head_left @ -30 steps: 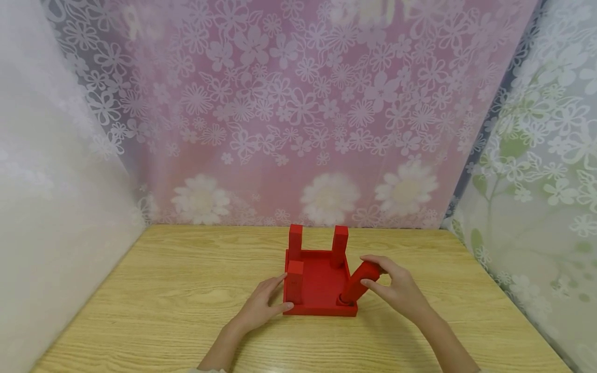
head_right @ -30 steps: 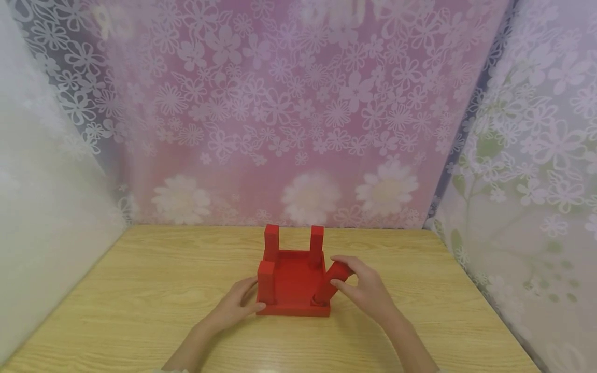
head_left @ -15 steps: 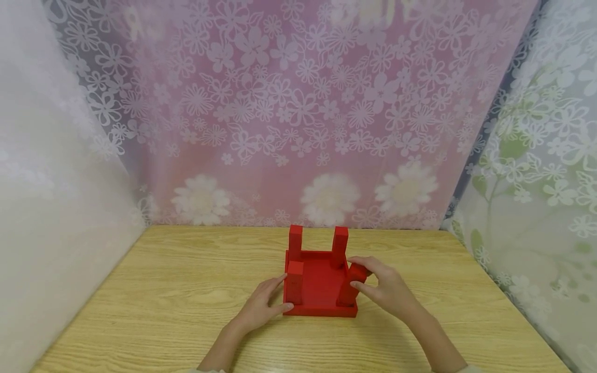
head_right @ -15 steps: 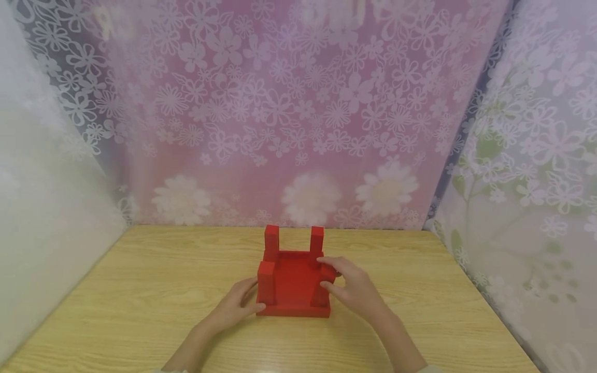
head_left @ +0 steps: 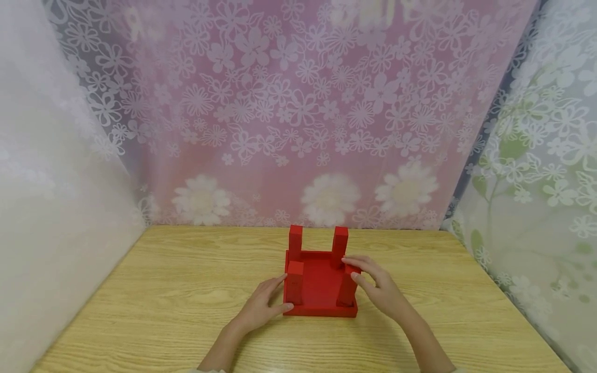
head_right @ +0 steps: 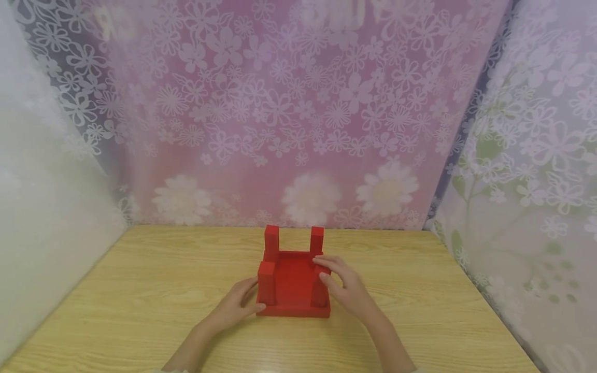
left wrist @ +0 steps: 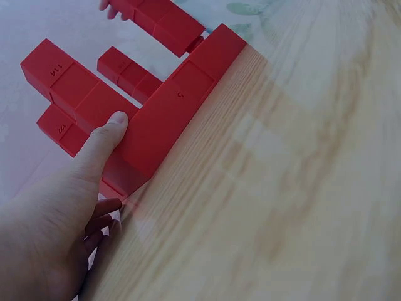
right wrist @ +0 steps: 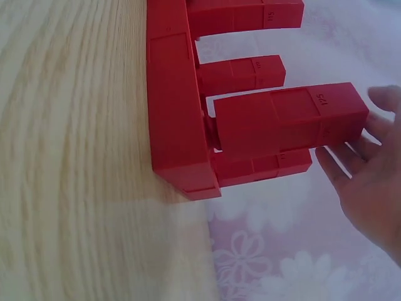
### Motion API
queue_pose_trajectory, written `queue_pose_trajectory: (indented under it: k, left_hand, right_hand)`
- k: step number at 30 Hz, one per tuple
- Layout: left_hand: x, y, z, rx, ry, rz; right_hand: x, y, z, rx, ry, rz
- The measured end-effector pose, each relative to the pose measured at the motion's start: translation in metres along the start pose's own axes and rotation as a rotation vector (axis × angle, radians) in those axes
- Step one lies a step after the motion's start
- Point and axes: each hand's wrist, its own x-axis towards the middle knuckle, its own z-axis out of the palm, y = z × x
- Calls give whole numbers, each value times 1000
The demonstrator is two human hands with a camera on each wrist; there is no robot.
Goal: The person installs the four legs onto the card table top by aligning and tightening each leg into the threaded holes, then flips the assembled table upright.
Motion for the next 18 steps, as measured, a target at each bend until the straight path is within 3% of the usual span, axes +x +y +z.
queue_pose_trajectory:
  k: [4, 11, 14, 18]
  left_hand:
    - [-1, 1, 0, -7, -3, -5]
    - [-1, 1, 1, -9, -2, -5]
    - [-1, 1, 0, -4, -2, -4]
    - [-1, 2, -1, -4, -4, -7]
  right_hand:
    - [-1, -3, 2, 229, -59, 11]
    - [-3, -1, 4, 390, -70, 26]
    - [-3, 2, 5, 402, -43, 41]
    - [-3, 3, 8, 288, 47, 49]
